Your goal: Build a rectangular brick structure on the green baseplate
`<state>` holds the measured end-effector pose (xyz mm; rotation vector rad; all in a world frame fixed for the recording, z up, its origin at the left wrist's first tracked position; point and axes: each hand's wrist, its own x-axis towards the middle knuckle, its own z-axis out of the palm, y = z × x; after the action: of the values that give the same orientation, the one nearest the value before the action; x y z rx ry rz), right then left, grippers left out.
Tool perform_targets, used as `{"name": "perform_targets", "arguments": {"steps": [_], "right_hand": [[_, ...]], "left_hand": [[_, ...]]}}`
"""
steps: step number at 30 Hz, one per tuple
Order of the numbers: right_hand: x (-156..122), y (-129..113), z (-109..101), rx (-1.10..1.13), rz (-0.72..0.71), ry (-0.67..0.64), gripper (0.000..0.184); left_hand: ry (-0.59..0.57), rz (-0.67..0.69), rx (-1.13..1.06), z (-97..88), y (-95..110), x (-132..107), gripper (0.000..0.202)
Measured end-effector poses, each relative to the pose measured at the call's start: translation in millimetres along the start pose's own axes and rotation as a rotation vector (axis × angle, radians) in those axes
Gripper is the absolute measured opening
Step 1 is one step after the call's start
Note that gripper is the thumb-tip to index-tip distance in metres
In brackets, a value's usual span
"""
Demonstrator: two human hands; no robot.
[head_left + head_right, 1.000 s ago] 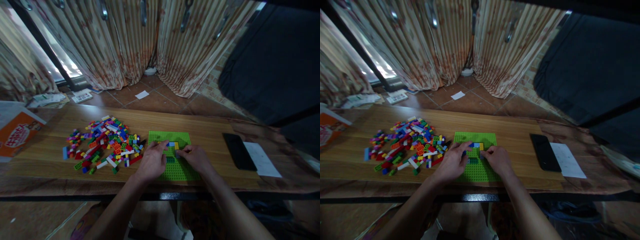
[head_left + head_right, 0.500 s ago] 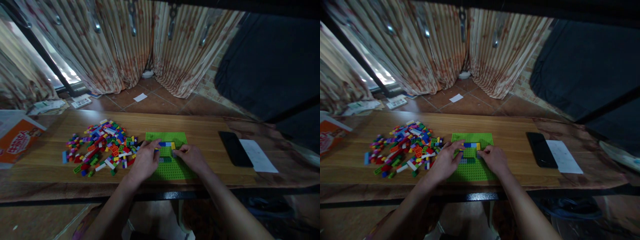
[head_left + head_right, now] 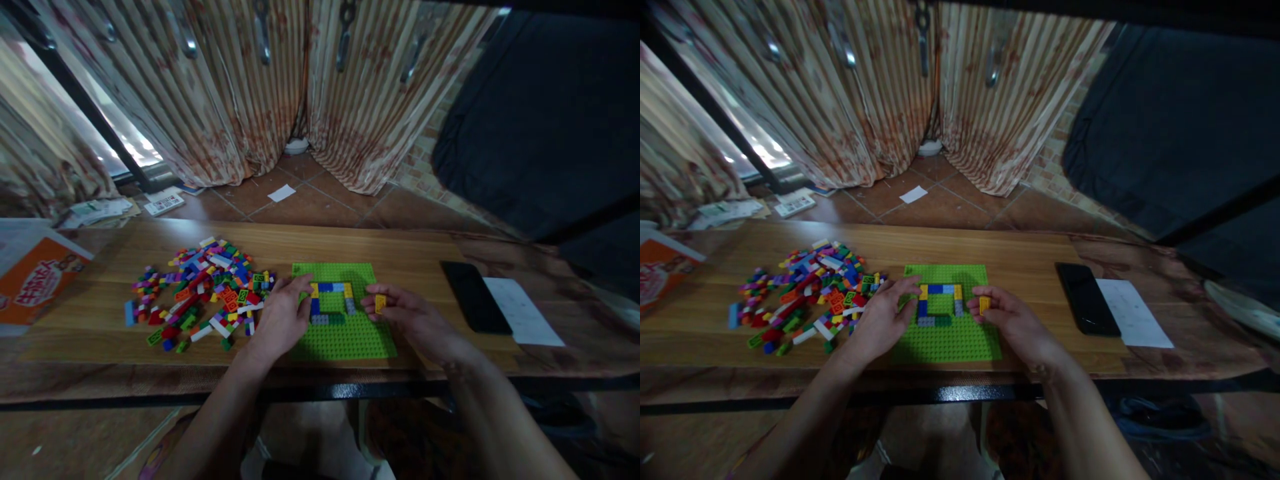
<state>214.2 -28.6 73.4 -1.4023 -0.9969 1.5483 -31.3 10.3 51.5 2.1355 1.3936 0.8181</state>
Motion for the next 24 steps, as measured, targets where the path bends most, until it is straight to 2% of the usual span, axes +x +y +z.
{"name": "perform_targets", "arguments": {"steps": [5, 9, 12, 16, 18, 20, 24], "right_hand": [[4.7, 0.7, 5.4, 0.065, -0.026, -0.106, 0.042], [8.2, 2.5, 18.8, 0.028, -0.038, -0.165, 0.042], [8.1, 4.3, 37.9, -0.017, -0.04, -0.216, 0.039], [8.0, 6.3, 69.4, -0.03, -0.038, -0.25, 0.03], [10.6, 9.1, 84.3, -0.085, -0.034, -0.244, 0.027], [15.2, 13.4, 97.8, -0.211, -0.087, -0.21, 0.027], [25.1, 21.0, 122.9, -0.536, -0.37, -0.049, 0.021]], "left_hand": [[0.023, 0.002, 0.011, -4.0, -0.6, -2.3, 0.035], [0.059, 0.031, 0.01, -13.5, -5.9, -2.1, 0.036], [0.144, -0.016, -0.009, -36.0, -20.4, -0.7, 0.03], [0.363, -0.187, -0.097, -76.8, -49.2, -4.3, 0.025], [0.414, -0.257, -0.138, -90.6, -61.3, -9.1, 0.028], [0.416, -0.291, -0.14, -96.8, -69.0, -13.9, 0.029], [0.342, -0.3, -0.085, -96.4, -72.0, -19.6, 0.022]]}}
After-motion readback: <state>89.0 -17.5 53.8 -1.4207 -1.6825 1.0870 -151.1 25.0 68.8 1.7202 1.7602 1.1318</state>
